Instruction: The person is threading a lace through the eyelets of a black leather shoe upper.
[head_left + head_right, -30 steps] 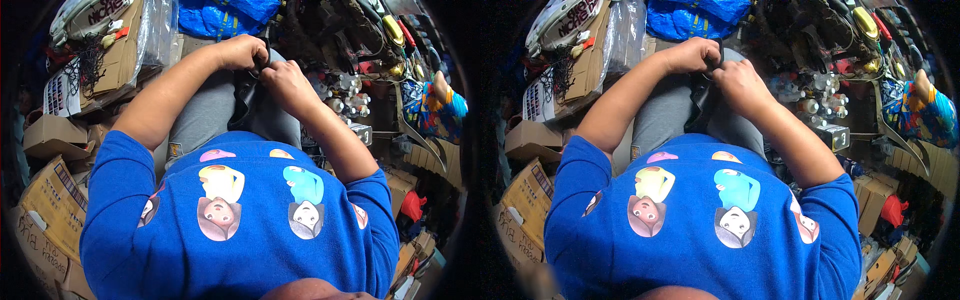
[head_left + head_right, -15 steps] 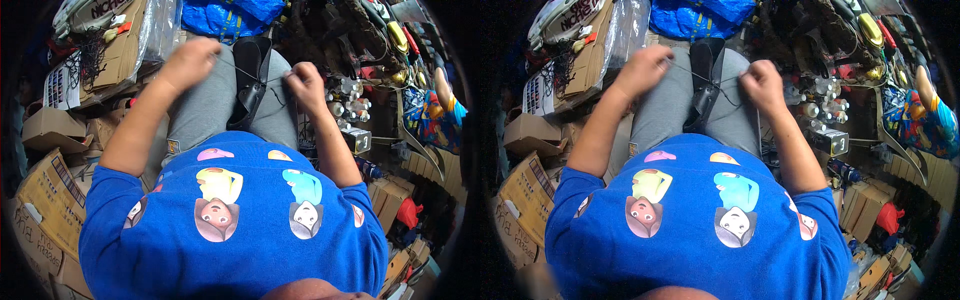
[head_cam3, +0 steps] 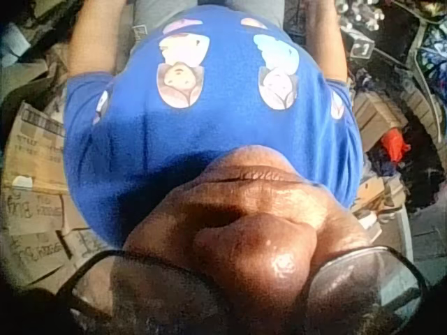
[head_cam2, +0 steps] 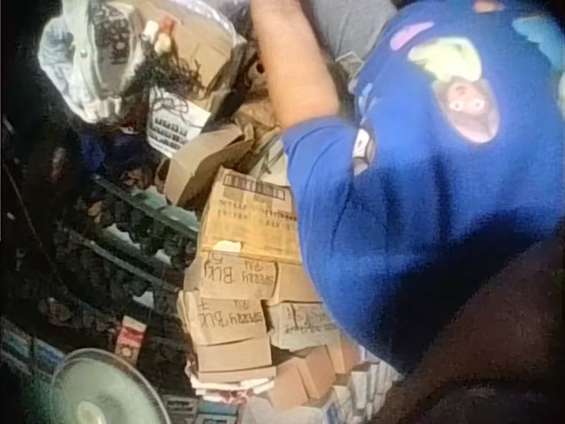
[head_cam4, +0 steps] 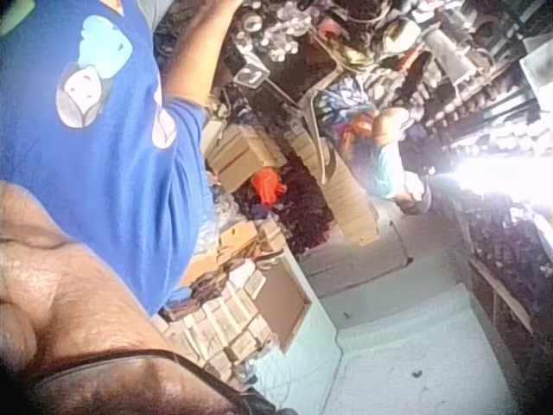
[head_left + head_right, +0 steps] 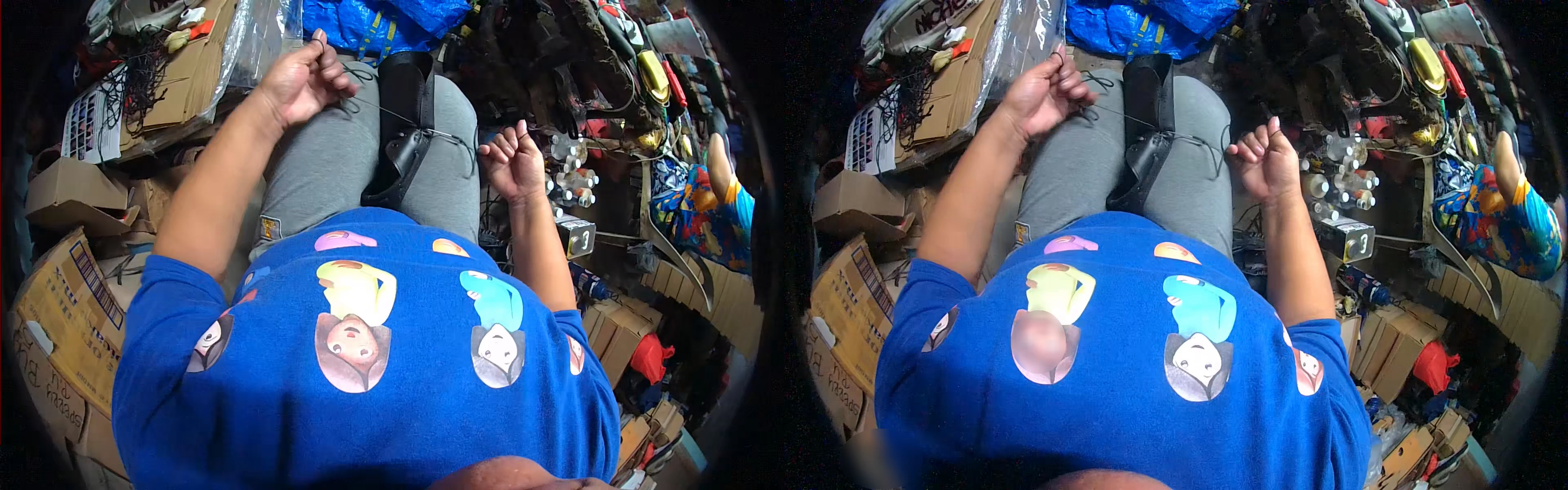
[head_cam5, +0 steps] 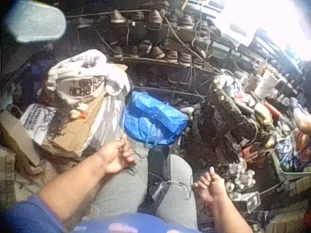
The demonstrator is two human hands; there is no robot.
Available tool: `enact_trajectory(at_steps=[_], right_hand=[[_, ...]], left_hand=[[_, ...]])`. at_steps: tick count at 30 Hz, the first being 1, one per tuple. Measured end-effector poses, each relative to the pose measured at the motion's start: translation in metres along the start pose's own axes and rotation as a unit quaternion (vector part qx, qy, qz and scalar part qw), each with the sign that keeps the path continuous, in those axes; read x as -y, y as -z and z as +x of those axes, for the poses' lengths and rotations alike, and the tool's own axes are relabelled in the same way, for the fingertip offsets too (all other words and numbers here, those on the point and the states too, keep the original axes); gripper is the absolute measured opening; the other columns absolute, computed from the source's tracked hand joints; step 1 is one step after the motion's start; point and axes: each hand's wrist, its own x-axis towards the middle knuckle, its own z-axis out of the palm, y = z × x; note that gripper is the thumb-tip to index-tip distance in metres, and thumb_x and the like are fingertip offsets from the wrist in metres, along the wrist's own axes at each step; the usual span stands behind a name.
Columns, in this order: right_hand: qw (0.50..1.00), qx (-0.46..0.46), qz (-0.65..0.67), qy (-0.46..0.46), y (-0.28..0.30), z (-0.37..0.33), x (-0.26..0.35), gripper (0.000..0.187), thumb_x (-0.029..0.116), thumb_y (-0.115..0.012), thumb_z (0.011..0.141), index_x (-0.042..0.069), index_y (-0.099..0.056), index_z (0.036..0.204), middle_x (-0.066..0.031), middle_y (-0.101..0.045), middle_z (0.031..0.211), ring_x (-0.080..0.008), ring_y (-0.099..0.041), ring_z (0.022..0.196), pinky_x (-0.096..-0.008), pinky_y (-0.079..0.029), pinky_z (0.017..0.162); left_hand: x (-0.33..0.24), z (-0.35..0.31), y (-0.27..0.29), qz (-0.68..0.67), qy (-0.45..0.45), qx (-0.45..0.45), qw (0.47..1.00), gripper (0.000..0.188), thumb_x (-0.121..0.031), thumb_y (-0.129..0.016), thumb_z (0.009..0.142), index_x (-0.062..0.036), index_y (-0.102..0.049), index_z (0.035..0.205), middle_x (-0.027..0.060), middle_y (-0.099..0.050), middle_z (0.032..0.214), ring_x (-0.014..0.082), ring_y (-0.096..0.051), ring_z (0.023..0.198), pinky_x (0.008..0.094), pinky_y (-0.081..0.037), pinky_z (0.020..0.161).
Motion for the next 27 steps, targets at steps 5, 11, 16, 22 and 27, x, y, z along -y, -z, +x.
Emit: enact_trajectory(at_steps=[5,11,16,22,27], right_hand=[[0.782,-0.097,-0.616,0.01,0.093,-0.016,0.046,0.038,0.033,-0.067,0.082,0.0,-0.063,0.101,-0.0116,-0.064,0.096,-0.0219,-0.058,0.095,-0.0367,-0.044,0.088],[0.729,-0.042,-0.657,0.189,0.005,-0.004,0.07,0.067,0.021,-0.074,0.076,0.008,-0.045,0.134,-0.0035,-0.055,0.089,-0.01,-0.053,0.082,-0.0262,-0.047,0.07],[0.459,0.121,-0.856,0.204,-0.128,0.037,0.025,0.075,0.048,-0.077,0.064,0.013,-0.051,0.125,-0.019,-0.064,0.098,-0.0332,-0.061,0.094,-0.0392,-0.047,0.083],[0.424,0.109,-0.899,-0.023,-0.132,0.047,0.028,0.055,0.048,-0.074,0.068,0.002,-0.065,0.097,-0.0153,-0.066,0.087,-0.0264,-0.063,0.08,-0.036,-0.048,0.073],[0.645,0.055,-0.762,-0.013,-0.097,0.004,0.036,0.036,0.038,-0.076,0.073,0.004,-0.064,0.077,0.0,-0.058,0.065,-0.0082,-0.051,0.06,-0.0263,-0.041,0.055]], left_hand=[[-0.075,-0.051,0.053,0.68,-0.075,-0.011,0.729,0.039,-0.016,-0.057,0.088,-0.0007,-0.051,0.123,0.0093,-0.06,0.114,0.0128,-0.06,0.092,0.027,-0.047,0.083],[-0.06,-0.099,0.003,0.556,-0.385,-0.172,0.716,0.048,-0.011,-0.067,0.079,-0.0006,-0.05,0.123,0.0115,-0.054,0.122,0.0185,-0.053,0.109,0.031,-0.042,0.095],[0.051,-0.074,-0.083,0.785,-0.191,0.008,0.59,0.073,-0.041,-0.077,0.066,-0.001,-0.045,0.118,0.0194,-0.054,0.109,0.0365,-0.054,0.104,0.0426,-0.044,0.089],[0.076,-0.057,-0.08,0.814,-0.149,0.08,0.555,0.071,-0.03,-0.075,0.067,-0.0028,-0.039,0.122,0.0196,-0.055,0.107,0.0385,-0.058,0.094,0.0455,-0.048,0.079],[0.072,-0.047,-0.062,0.8,-0.254,0.108,0.533,0.06,-0.009,-0.066,0.069,-0.0054,-0.044,0.124,0.016,-0.057,0.106,0.0356,-0.059,0.093,0.0433,-0.049,0.078]])
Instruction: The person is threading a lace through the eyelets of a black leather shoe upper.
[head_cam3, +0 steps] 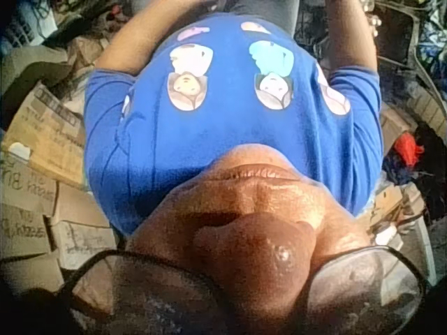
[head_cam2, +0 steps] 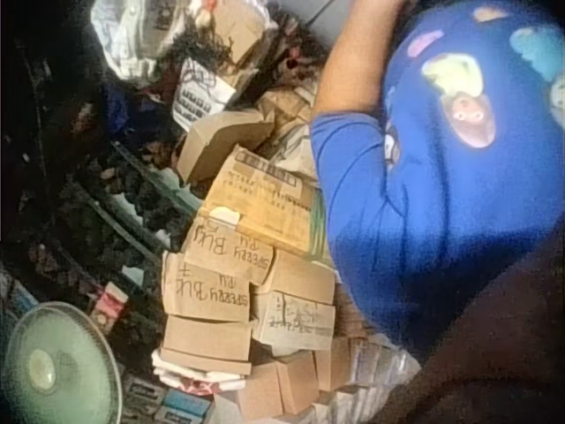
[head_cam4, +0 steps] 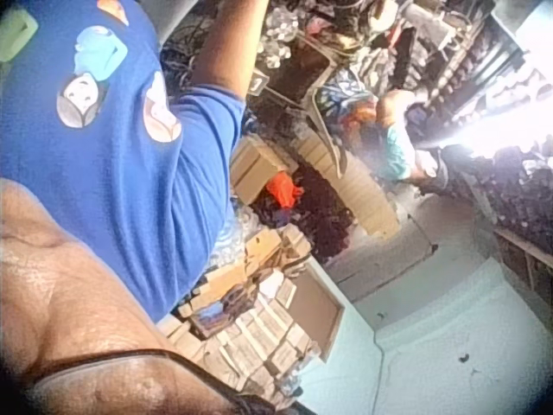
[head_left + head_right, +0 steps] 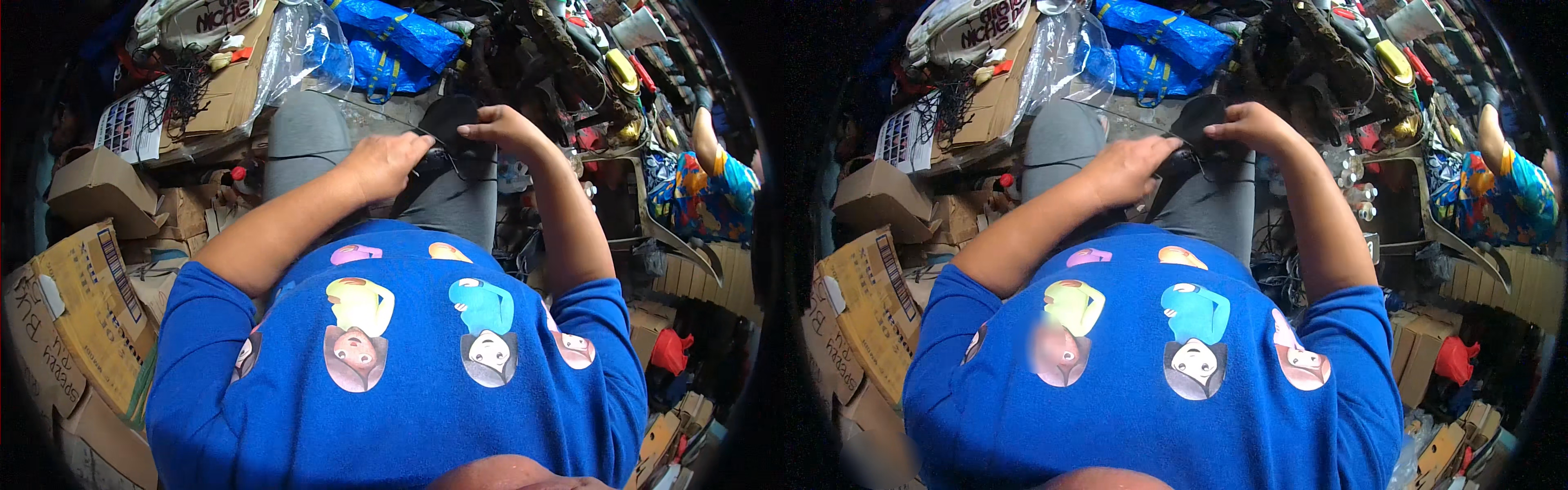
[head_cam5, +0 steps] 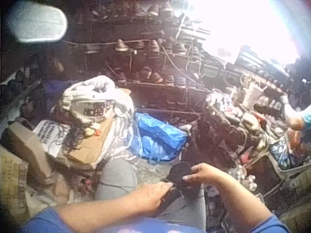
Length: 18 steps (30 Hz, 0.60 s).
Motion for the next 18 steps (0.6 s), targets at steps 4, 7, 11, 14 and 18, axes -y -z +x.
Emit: enact_trajectory(at_steps=[4,7,11,14,18], right_hand=[[0.976,-0.121,0.177,0.038,-0.023,-0.015,-0.048,0.033,0.034,-0.075,0.077,0.004,-0.062,0.072,0.0041,-0.053,0.063,-0.006,-0.044,0.055,-0.0245,-0.034,0.049],[0.956,-0.171,0.214,0.105,-0.045,-0.014,-0.056,0.031,0.027,-0.075,0.078,0.004,-0.057,0.067,0.0051,-0.048,0.063,-0.0052,-0.042,0.056,-0.0243,-0.033,0.049],[0.961,-0.168,0.162,0.149,-0.041,-0.009,-0.08,0.034,0.029,-0.074,0.079,0.002,-0.058,0.067,0.0024,-0.046,0.065,-0.0082,-0.044,0.061,-0.0253,-0.036,0.053],[0.989,-0.087,0.051,0.106,-0.019,-0.005,-0.058,0.028,0.027,-0.069,0.083,0.0,-0.063,0.079,0.002,-0.04,0.075,-0.0079,-0.044,0.075,-0.0241,-0.039,0.069],[0.985,-0.109,0.073,0.115,-0.027,0.015,-0.049,0.029,0.028,-0.071,0.081,0.001,-0.062,0.077,0.0002,-0.049,0.079,-0.0087,-0.049,0.073,-0.026,-0.04,0.063]], left_hand=[[0.012,0.032,0.027,0.127,-0.064,-0.011,0.99,0.035,-0.005,-0.054,0.078,-0.015,-0.059,0.111,0.0071,-0.06,0.103,0.0303,-0.063,0.083,0.0405,-0.052,0.07],[0.02,0.044,0.034,0.193,-0.134,0.009,0.972,0.022,-0.011,-0.052,0.08,-0.0139,-0.062,0.101,0.0073,-0.061,0.092,0.0271,-0.064,0.081,0.0386,-0.052,0.068],[0.003,0.027,0.024,0.126,-0.14,0.063,0.98,0.009,-0.011,-0.054,0.078,-0.0097,-0.061,0.083,0.0118,-0.061,0.079,0.0297,-0.064,0.078,0.0414,-0.051,0.067],[-0.019,0.005,0.006,0.051,-0.056,0.052,0.996,0.015,-0.004,-0.057,0.072,-0.0032,-0.056,0.087,0.0144,-0.059,0.082,0.0334,-0.061,0.079,0.0429,-0.05,0.068],[-0.031,-0.004,0.004,0.063,-0.03,-0.017,0.997,0.017,-0.008,-0.063,0.07,-0.0041,-0.054,0.084,0.0133,-0.059,0.082,0.0329,-0.06,0.079,0.0421,-0.048,0.069]])
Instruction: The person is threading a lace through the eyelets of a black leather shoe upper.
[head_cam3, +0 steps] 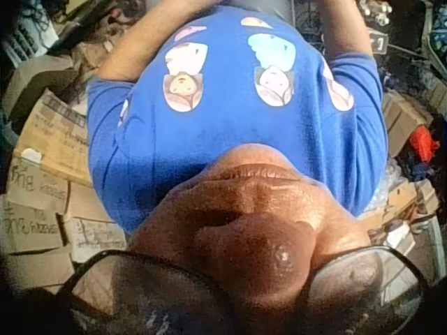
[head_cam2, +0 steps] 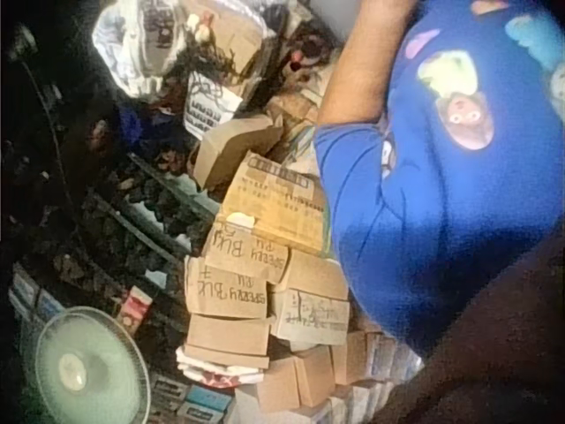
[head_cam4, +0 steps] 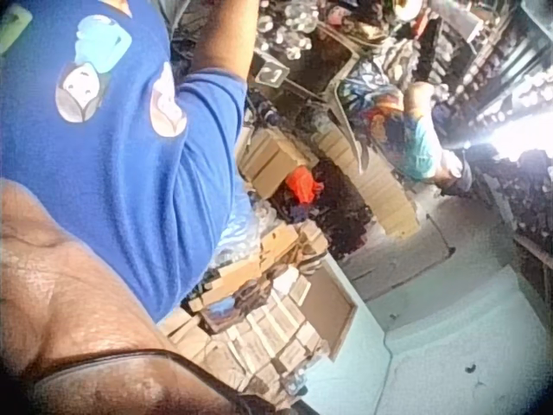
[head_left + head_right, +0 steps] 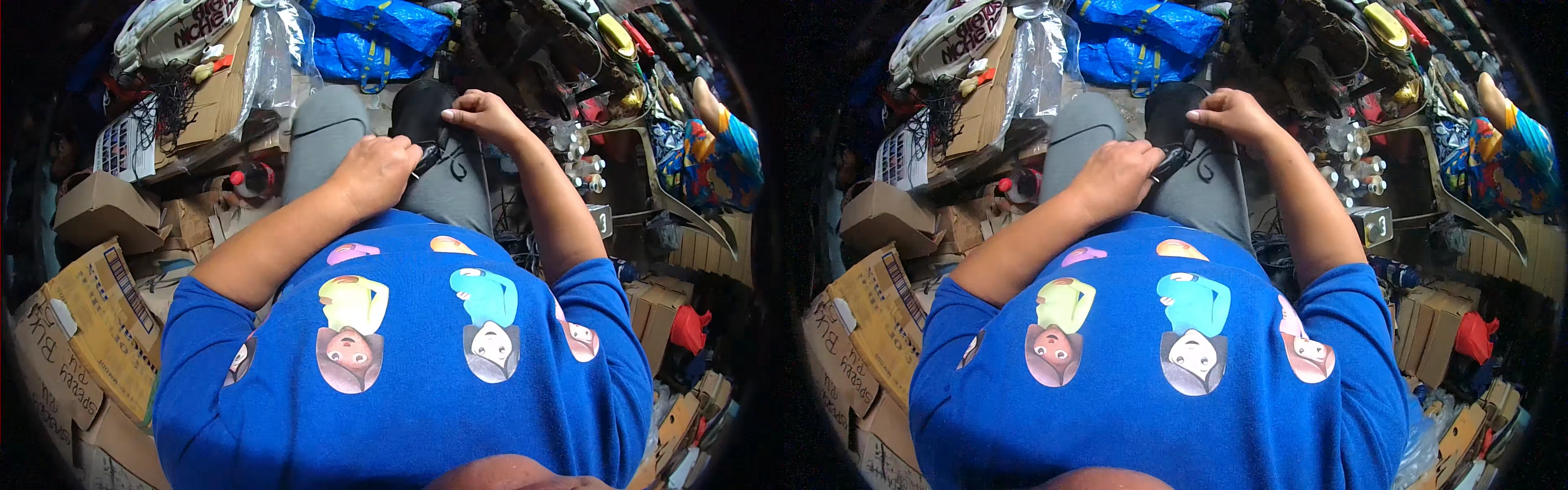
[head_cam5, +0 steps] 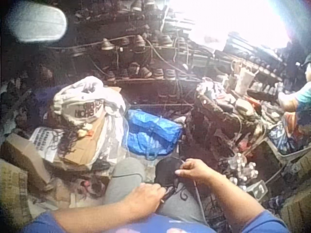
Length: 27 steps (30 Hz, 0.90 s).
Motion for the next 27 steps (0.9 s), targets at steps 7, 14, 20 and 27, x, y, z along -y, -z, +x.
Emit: enact_trajectory(at_steps=[7,14,20,27], right_hand=[[0.994,0.053,0.091,0.016,-0.005,-0.005,-0.003,0.033,0.032,-0.074,0.077,0.002,-0.062,0.079,-0.002,-0.053,0.078,-0.0118,-0.052,0.073,-0.0265,-0.042,0.065],[0.98,-0.052,-0.181,0.071,0.003,-0.002,0.014,0.033,0.027,-0.074,0.078,0.001,-0.057,0.069,-0.003,-0.046,0.071,-0.008,-0.045,0.067,-0.0272,-0.039,0.058],[0.986,0.069,-0.148,-0.032,0.023,0.033,0.015,0.034,0.032,-0.073,0.078,0.002,-0.061,0.066,0.002,-0.053,0.059,-0.0058,-0.045,0.058,-0.026,-0.038,0.054],[0.997,0.05,-0.026,-0.045,0.011,0.028,0.011,0.026,0.026,-0.074,0.077,0.002,-0.065,0.078,0.0035,-0.055,0.064,-0.0039,-0.047,0.061,-0.0222,-0.039,0.056]], left_hand=[[0.0,0.007,0.001,0.111,-0.09,-0.033,0.989,0.031,-0.026,-0.075,0.063,-0.01,-0.054,0.081,0.0041,-0.052,0.075,0.021,-0.057,0.073,0.034,-0.042,0.066],[0.01,0.02,-0.011,0.182,-0.143,-0.055,0.971,0.026,-0.031,-0.07,0.069,-0.011,-0.054,0.068,0.0045,-0.051,0.07,0.0205,-0.056,0.068,0.0327,-0.041,0.064],[-0.001,0.039,-0.024,0.125,-0.083,-0.077,0.986,0.025,-0.031,-0.067,0.071,-0.0101,-0.055,0.065,0.007,-0.056,0.065,0.022,-0.058,0.061,0.0336,-0.043,0.061],[0.014,0.056,0.038,-0.118,0.048,0.165,0.978,0.035,-0.036,-0.072,0.074,-0.0035,-0.068,0.084,0.0102,-0.067,0.08,0.0212,-0.064,0.072,0.0314,-0.051,0.068]])
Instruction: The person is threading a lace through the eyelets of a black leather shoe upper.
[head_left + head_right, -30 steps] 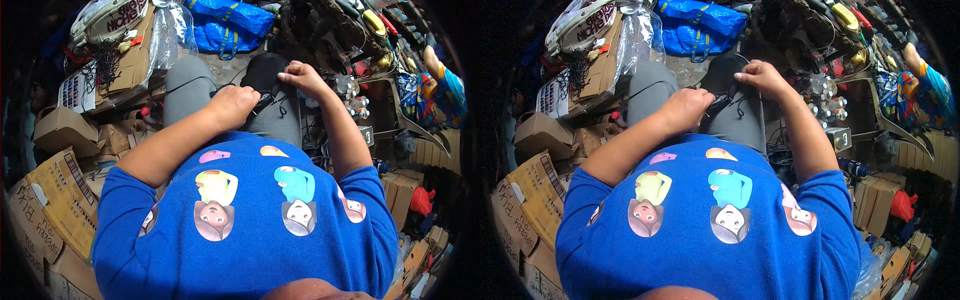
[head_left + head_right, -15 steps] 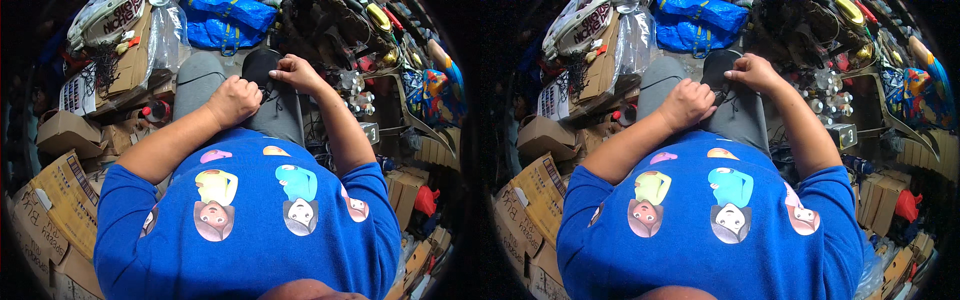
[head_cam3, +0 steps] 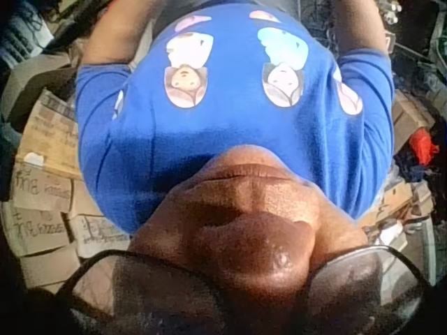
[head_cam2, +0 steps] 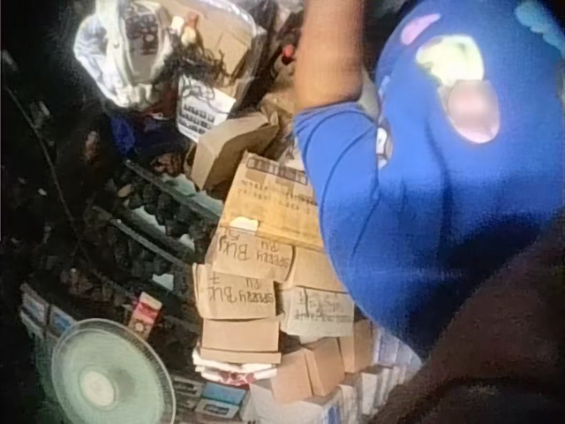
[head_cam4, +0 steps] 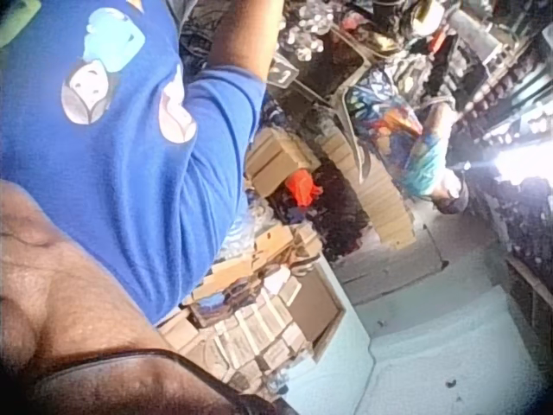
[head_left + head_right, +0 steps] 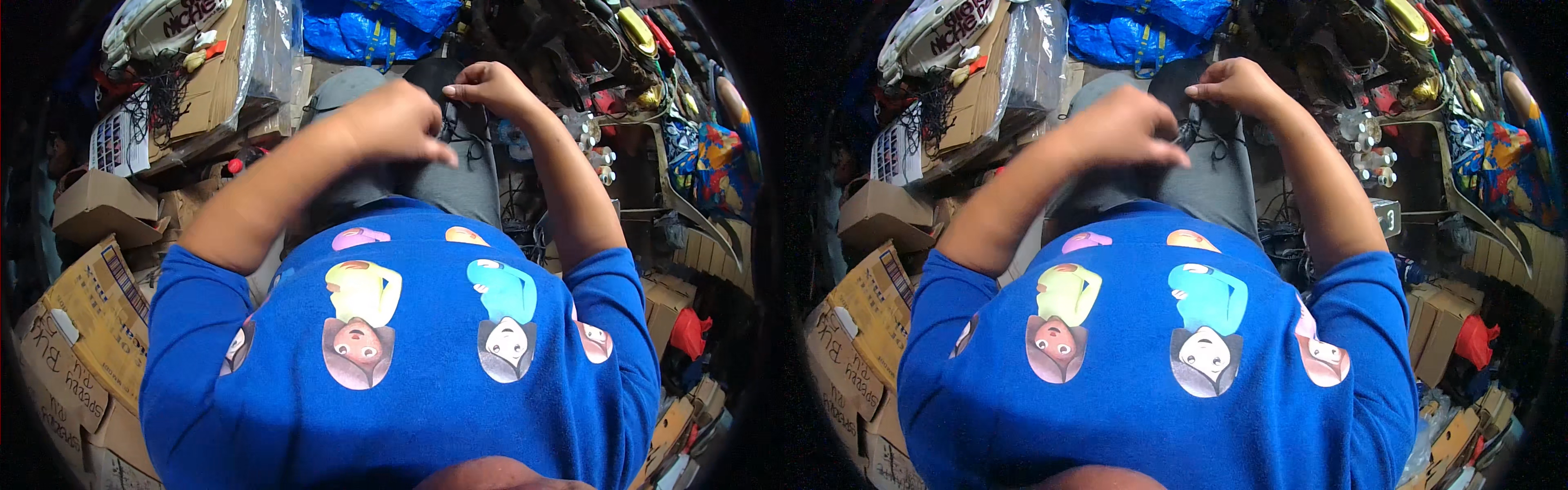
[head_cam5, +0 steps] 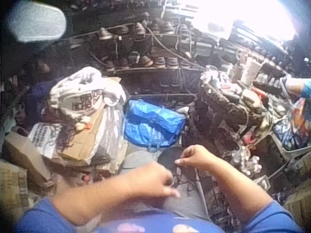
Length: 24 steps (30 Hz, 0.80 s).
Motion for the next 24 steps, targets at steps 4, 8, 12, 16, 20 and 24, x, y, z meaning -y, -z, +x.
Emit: enact_trajectory(at_steps=[4,8,12,16,20,24], right_hand=[[0.955,-0.252,-0.026,0.156,-0.016,-0.023,-0.001,0.037,0.033,-0.075,0.075,0.001,-0.065,0.091,-0.0067,-0.06,0.073,-0.0124,-0.057,0.067,-0.0277,-0.047,0.061],[0.996,-0.072,0.0,0.046,-0.024,-0.056,0.017,0.036,0.034,-0.071,0.079,-0.001,-0.062,0.078,-0.0062,-0.057,0.062,-0.0102,-0.053,0.06,-0.0282,-0.043,0.055],[0.994,0.032,-0.105,0.013,-0.027,-0.053,0.023,0.027,0.026,-0.064,0.082,-0.001,-0.062,0.08,-0.0162,-0.056,0.062,-0.0206,-0.054,0.055,-0.0352,-0.044,0.055],[0.994,0.061,-0.091,0.013,-0.026,-0.048,0.019,0.022,0.022,-0.062,0.08,-0.001,-0.061,0.081,-0.0191,-0.056,0.065,-0.0249,-0.056,0.057,-0.037,-0.044,0.057],[0.985,0.003,-0.065,0.162,-0.02,-0.064,0.008,0.019,0.015,-0.061,0.08,-0.002,-0.054,0.074,-0.0143,-0.05,0.067,-0.0212,-0.049,0.062,-0.0331,-0.041,0.059],[0.992,-0.075,0.034,0.091,0.005,-0.097,0.02,0.013,0.014,-0.066,0.083,0.002,-0.065,0.086,-0.005,-0.054,0.074,-0.0122,-0.05,0.066,-0.0254,-0.04,0.061]], left_hand=[[0.057,0.024,0.008,-0.205,-0.007,-0.166,0.964,0.032,-0.028,-0.072,0.076,-0.0074,-0.068,0.101,0.011,-0.066,0.092,0.0171,-0.062,0.084,0.03,-0.049,0.08],[0.071,0.054,-0.03,-0.092,-0.059,-0.189,0.976,0.045,-0.032,-0.072,0.073,-0.0094,-0.06,0.11,0.0145,-0.054,0.114,0.0299,-0.049,0.112,0.0372,-0.039,0.097],[0.075,0.072,-0.042,-0.147,-0.024,-0.127,0.981,0.048,-0.033,-0.074,0.071,-0.0087,-0.058,0.108,0.016,-0.053,0.112,0.0302,-0.047,0.111,0.0375,-0.039,0.095],[0.084,0.077,-0.041,-0.169,-0.016,-0.131,0.977,0.047,-0.03,-0.077,0.068,-0.0091,-0.059,0.105,0.0145,-0.053,0.108,0.0275,-0.047,0.106,0.0364,-0.039,0.093],[0.092,0.078,-0.055,-0.154,-0.018,-0.172,0.973,0.046,-0.03,-0.077,0.067,-0.0082,-0.059,0.104,0.0134,-0.053,0.104,0.0273,-0.047,0.105,0.0355,-0.039,0.092],[0.096,0.069,-0.047,-0.201,-0.016,-0.147,0.968,0.045,-0.028,-0.075,0.07,-0.0058,-0.061,0.106,0.0125,-0.056,0.103,0.0264,-0.048,0.107,0.0349,-0.038,0.096]])
